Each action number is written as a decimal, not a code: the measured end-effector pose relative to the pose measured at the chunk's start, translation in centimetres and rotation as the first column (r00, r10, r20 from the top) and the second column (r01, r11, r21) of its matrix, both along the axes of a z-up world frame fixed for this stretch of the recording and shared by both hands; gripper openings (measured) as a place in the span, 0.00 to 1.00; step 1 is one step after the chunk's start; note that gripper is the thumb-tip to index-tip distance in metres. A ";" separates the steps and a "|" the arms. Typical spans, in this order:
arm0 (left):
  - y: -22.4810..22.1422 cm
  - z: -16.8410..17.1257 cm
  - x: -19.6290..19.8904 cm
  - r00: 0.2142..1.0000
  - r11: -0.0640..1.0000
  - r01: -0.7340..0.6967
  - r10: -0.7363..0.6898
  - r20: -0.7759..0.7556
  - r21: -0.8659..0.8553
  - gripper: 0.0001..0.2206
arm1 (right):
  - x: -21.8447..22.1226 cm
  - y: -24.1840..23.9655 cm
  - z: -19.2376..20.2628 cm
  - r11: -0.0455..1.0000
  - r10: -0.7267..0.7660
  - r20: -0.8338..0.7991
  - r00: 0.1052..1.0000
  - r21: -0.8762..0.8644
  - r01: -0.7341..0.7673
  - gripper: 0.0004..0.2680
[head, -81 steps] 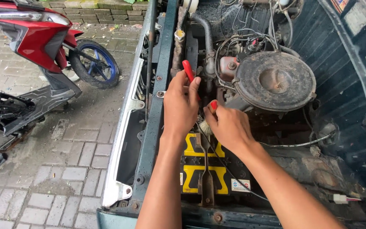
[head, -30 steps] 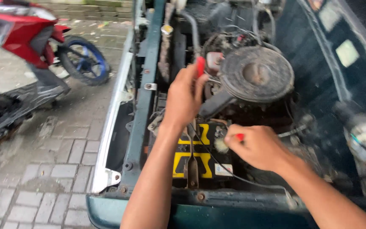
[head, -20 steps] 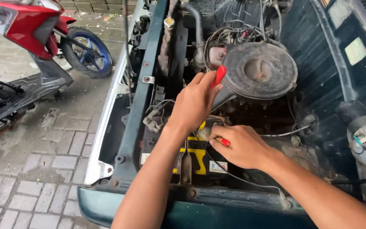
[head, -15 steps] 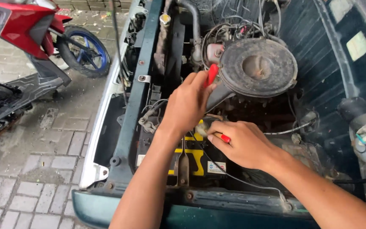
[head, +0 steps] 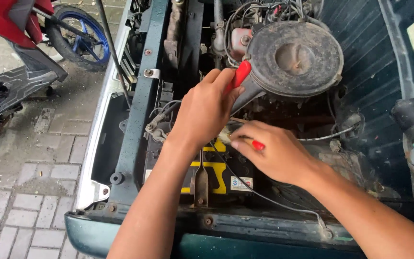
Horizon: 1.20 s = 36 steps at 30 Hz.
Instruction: Cleaning the top surface and terminals of a car battery using a small paintbrush to remove dust and debris.
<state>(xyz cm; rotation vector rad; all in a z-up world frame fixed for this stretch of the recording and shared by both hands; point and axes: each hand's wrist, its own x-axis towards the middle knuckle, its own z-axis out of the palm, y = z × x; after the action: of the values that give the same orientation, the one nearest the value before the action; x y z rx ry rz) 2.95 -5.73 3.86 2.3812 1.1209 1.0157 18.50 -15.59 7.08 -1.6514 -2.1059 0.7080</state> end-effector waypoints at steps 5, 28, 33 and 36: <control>0.0 -0.3 0.4 0.998 0.998 0.049 -0.048 0.052 -0.026 0.10 | 0.8 0.4 -0.9 0.994 -0.003 -0.016 1.000 0.111 0.005 0.07; 0.3 0.6 -0.1 0.985 0.987 0.113 -0.097 0.139 -0.111 0.11 | 1.2 0.5 -2.5 0.989 -0.015 -0.088 0.996 -0.148 0.001 0.08; 0.3 0.7 -0.1 0.990 0.980 0.118 -0.105 0.089 -0.161 0.14 | 0.9 0.2 2.9 0.924 -0.038 0.236 0.971 -0.362 0.124 0.12; 0.1 0.4 0.0 0.992 0.985 0.120 -0.115 0.047 -0.126 0.16 | 0.8 0.4 4.8 0.897 -0.010 0.338 0.941 -0.414 0.158 0.16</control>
<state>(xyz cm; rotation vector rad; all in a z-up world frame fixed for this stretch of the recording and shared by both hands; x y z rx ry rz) 2.93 -5.63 4.26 2.2857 0.9881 0.9182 19.30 -15.15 11.88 -2.2256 -2.1854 0.9921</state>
